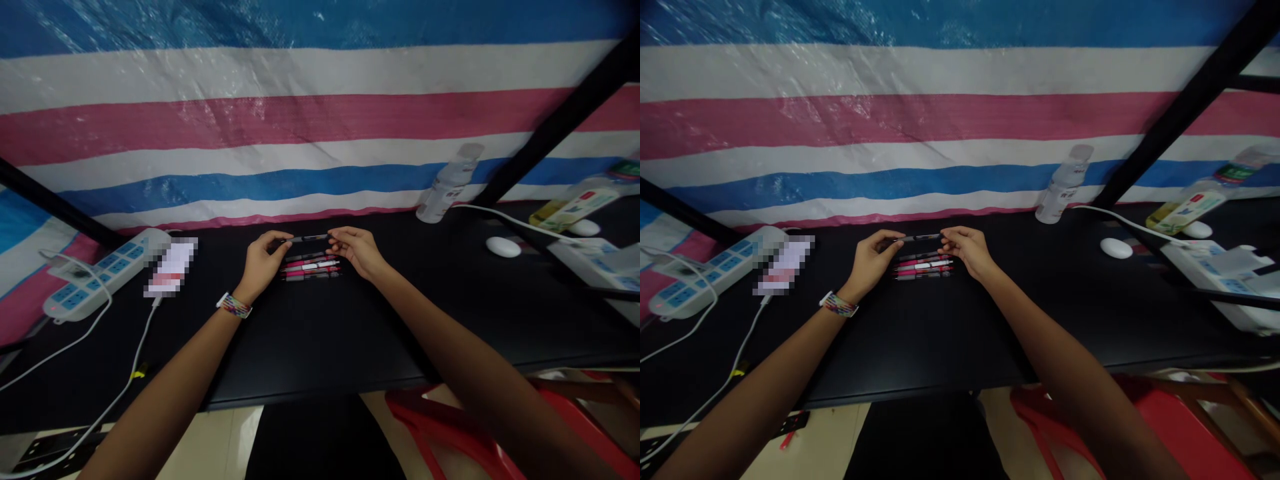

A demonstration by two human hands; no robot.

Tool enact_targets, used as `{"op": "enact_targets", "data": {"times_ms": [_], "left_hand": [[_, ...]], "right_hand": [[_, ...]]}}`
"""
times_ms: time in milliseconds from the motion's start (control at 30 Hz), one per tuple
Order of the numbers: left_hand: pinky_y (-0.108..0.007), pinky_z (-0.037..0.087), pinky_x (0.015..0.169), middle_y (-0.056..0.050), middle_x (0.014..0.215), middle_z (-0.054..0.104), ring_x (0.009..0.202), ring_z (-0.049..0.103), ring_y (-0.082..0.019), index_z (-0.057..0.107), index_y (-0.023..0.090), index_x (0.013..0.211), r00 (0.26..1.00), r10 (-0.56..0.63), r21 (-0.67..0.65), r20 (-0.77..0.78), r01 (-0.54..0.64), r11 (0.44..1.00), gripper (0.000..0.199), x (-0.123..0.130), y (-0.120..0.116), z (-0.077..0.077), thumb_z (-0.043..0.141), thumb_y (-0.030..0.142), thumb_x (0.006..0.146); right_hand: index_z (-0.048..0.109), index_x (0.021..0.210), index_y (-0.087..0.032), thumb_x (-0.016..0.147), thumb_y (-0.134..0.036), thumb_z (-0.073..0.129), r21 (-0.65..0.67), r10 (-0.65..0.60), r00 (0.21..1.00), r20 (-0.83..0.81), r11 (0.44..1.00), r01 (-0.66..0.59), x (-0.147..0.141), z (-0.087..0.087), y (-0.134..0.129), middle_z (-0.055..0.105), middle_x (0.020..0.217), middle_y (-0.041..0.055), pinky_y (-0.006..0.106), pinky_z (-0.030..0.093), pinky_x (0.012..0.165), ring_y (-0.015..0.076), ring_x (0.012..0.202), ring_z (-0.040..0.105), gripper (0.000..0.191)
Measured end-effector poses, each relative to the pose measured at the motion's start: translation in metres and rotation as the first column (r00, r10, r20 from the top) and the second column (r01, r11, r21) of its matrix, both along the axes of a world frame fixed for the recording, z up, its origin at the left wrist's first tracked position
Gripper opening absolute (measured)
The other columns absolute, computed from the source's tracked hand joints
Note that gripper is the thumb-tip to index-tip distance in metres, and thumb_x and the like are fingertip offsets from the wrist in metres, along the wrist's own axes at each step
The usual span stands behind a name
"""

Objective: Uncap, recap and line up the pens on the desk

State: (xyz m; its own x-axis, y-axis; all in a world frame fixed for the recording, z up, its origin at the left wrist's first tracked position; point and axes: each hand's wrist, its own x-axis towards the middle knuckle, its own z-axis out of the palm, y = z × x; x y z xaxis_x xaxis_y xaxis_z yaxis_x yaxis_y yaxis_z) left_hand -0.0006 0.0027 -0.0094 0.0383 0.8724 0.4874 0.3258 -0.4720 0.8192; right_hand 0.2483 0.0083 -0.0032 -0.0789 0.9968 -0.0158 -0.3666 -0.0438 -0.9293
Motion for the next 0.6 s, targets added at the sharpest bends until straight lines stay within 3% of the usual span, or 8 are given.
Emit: {"op": "enact_targets", "data": {"times_ms": [267, 367, 467, 600], "left_hand": [[-0.041, 0.057, 0.092, -0.007, 0.105, 0.083, 0.096, 0.073, -0.024, 0.085, 0.025, 0.103, 0.998, 0.033, 0.078, -0.045, -0.030, 0.996, 0.011, 0.001, -0.005, 0.006, 0.079, 0.028, 0.095], [-0.038, 0.058, 0.090, -0.008, 0.110, 0.082, 0.098, 0.074, -0.023, 0.083, 0.023, 0.106, 1.000, 0.020, 0.056, -0.002, -0.019, 0.998, 0.012, 0.003, -0.006, 0.007, 0.078, 0.028, 0.096], [-0.038, 0.059, 0.090, -0.008, 0.110, 0.082, 0.099, 0.075, -0.023, 0.083, 0.022, 0.106, 0.999, 0.028, 0.049, 0.020, -0.029, 0.998, 0.013, 0.005, -0.007, 0.007, 0.078, 0.027, 0.096], [-0.038, 0.059, 0.092, -0.008, 0.111, 0.083, 0.102, 0.076, -0.024, 0.083, 0.022, 0.106, 0.999, 0.034, 0.045, 0.027, -0.035, 0.998, 0.013, 0.006, -0.008, 0.008, 0.079, 0.028, 0.096]], "right_hand": [[0.082, 0.091, -0.019, 0.078, -0.032, 0.093, -0.038, 0.019, 0.997, -0.076, 0.999, -0.022, 0.001, 0.001, 0.000, 0.072, 0.080, 0.0042, 0.044, 0.067, 0.093, 0.0162, 0.073, 0.064, 0.022], [0.084, 0.102, -0.019, 0.086, -0.036, 0.084, -0.102, 0.094, 0.978, -0.188, 0.988, -0.114, 0.001, 0.005, -0.002, 0.073, 0.081, 0.0046, 0.040, 0.067, 0.090, 0.0170, 0.074, 0.064, 0.024], [0.083, 0.110, -0.017, 0.092, -0.042, 0.073, -0.137, 0.182, 0.942, -0.281, 0.964, -0.227, 0.001, 0.011, -0.005, 0.079, 0.094, 0.0104, 0.037, 0.067, 0.085, 0.0211, 0.083, 0.069, 0.033], [0.082, 0.112, -0.018, 0.092, -0.035, 0.070, -0.128, 0.199, 0.933, -0.299, 0.961, -0.246, 0.000, 0.013, -0.006, 0.080, 0.101, 0.0099, 0.033, 0.067, 0.085, 0.0214, 0.091, 0.072, 0.029]]}}
